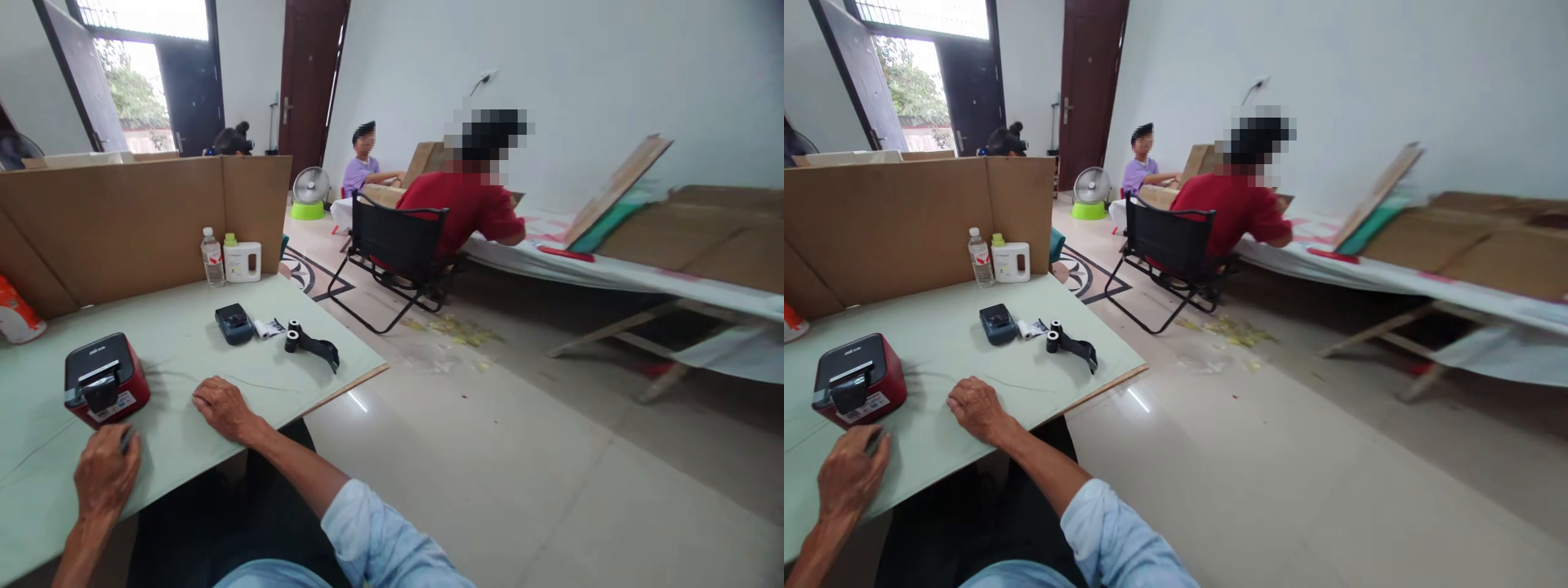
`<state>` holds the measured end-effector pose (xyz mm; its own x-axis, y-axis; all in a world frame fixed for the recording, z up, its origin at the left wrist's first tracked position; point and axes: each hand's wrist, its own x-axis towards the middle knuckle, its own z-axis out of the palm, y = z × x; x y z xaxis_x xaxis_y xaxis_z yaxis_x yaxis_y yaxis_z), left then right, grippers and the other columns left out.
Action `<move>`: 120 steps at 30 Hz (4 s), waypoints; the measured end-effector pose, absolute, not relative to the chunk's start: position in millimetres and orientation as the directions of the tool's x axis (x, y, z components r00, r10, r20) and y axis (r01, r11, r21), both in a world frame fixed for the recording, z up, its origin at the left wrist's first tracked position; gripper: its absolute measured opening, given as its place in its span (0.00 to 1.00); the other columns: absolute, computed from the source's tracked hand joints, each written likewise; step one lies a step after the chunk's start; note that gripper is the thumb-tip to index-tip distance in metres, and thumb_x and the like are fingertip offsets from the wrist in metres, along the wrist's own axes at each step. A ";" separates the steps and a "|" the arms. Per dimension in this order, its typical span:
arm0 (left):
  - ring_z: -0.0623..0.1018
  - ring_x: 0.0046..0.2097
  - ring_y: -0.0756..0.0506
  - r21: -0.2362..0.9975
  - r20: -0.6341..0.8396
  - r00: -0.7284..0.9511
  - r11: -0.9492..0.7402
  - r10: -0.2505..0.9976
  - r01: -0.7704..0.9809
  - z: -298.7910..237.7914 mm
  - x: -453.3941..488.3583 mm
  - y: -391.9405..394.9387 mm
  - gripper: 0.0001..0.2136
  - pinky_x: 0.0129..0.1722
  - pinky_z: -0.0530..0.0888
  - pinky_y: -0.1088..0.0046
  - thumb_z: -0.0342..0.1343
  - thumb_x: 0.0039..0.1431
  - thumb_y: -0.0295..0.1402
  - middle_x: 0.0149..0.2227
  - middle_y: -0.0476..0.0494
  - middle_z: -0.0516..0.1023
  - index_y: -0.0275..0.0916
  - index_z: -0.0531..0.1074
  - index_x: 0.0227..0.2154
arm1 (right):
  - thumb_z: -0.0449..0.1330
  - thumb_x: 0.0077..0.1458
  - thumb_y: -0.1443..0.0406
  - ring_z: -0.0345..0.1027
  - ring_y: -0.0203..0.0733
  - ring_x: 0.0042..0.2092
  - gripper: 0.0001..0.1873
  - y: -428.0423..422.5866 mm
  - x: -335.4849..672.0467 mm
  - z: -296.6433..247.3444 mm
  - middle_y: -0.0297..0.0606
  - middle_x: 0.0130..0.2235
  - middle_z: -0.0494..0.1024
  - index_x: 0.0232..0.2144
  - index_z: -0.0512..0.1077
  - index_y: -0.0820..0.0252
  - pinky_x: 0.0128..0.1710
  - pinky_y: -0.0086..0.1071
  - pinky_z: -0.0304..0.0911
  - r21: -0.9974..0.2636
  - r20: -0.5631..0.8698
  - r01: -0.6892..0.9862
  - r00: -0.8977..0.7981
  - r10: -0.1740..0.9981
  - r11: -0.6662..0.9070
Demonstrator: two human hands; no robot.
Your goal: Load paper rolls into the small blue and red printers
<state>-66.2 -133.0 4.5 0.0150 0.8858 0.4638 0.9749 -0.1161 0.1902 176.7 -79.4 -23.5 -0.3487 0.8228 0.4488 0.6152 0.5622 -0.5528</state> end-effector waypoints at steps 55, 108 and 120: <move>0.63 0.68 0.24 0.544 0.273 0.459 -0.529 0.846 0.652 -0.6 114.6 106.8 0.60 0.66 0.65 0.46 0.72 0.34 0.44 0.68 0.24 0.57 0.34 0.48 0.71 | 0.58 0.59 0.64 0.66 0.57 0.63 0.33 18.2 279.3 -29.5 0.51 0.59 0.74 0.66 0.63 0.60 0.64 0.53 0.63 -0.788 0.430 0.566 0.220 0.876 0.244; 0.63 0.70 0.27 0.693 0.169 0.325 -0.347 0.930 0.632 -9.6 8.0 -16.7 0.54 0.68 0.63 0.42 0.75 0.41 0.41 0.71 0.30 0.60 0.43 0.52 0.71 | 0.67 0.60 0.59 0.61 0.55 0.67 0.40 -32.7 250.7 -35.8 0.49 0.66 0.63 0.70 0.57 0.50 0.66 0.53 0.63 -0.694 0.448 0.472 -0.307 0.839 0.543; 0.64 0.70 0.26 0.701 0.150 0.315 -0.326 0.937 0.635 -8.6 9.9 -19.0 0.56 0.69 0.62 0.42 0.76 0.39 0.41 0.71 0.29 0.61 0.42 0.54 0.71 | 0.65 0.61 0.59 0.62 0.56 0.67 0.37 -36.4 250.1 -36.3 0.49 0.66 0.64 0.69 0.59 0.49 0.65 0.54 0.63 -0.681 0.468 0.475 -0.302 0.830 0.557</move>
